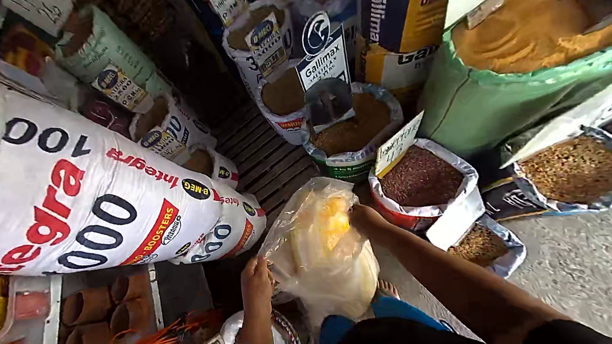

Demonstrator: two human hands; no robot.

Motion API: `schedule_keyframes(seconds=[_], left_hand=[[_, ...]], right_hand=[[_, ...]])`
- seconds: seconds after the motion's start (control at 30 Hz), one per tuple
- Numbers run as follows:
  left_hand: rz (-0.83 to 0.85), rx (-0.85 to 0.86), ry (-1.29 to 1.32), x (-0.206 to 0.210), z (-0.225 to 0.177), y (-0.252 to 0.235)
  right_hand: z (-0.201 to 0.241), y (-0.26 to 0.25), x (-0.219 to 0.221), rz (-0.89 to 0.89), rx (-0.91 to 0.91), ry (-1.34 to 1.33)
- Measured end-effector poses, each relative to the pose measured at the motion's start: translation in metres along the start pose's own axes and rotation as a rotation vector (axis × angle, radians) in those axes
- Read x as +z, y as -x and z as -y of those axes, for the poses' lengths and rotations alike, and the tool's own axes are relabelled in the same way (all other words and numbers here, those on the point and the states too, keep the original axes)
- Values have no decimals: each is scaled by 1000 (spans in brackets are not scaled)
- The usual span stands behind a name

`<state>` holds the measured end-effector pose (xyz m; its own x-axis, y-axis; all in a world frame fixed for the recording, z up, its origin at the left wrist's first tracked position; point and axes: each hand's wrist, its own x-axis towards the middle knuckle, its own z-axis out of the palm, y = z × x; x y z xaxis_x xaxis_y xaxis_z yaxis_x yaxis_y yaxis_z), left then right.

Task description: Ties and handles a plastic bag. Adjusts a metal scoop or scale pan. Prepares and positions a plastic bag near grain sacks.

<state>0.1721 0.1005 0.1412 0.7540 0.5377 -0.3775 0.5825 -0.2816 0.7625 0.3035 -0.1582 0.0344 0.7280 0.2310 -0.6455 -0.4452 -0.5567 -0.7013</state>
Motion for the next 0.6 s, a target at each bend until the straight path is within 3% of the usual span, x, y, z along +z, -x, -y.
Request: schedule_keyframes(seconds=[0.13,0.2,0.3,0.43,0.6], left_hand=[[-154,136,138,-36,-61,-13],[-219,268,207,-53,-80,-27],[-293,514,336,-69,-104,-62],[-292,746,592,-84,-145,-146],[-175,1046,763,-102,-241,-278]], right_hand=[[112,-14,-2,204,-339,-398],[168,-26,3,349,-496,-562],[246,-44,6,409,-613,-783],[327,-99,2,438,-800,-1016],[421,-160,-20,298,-1007,-1163]])
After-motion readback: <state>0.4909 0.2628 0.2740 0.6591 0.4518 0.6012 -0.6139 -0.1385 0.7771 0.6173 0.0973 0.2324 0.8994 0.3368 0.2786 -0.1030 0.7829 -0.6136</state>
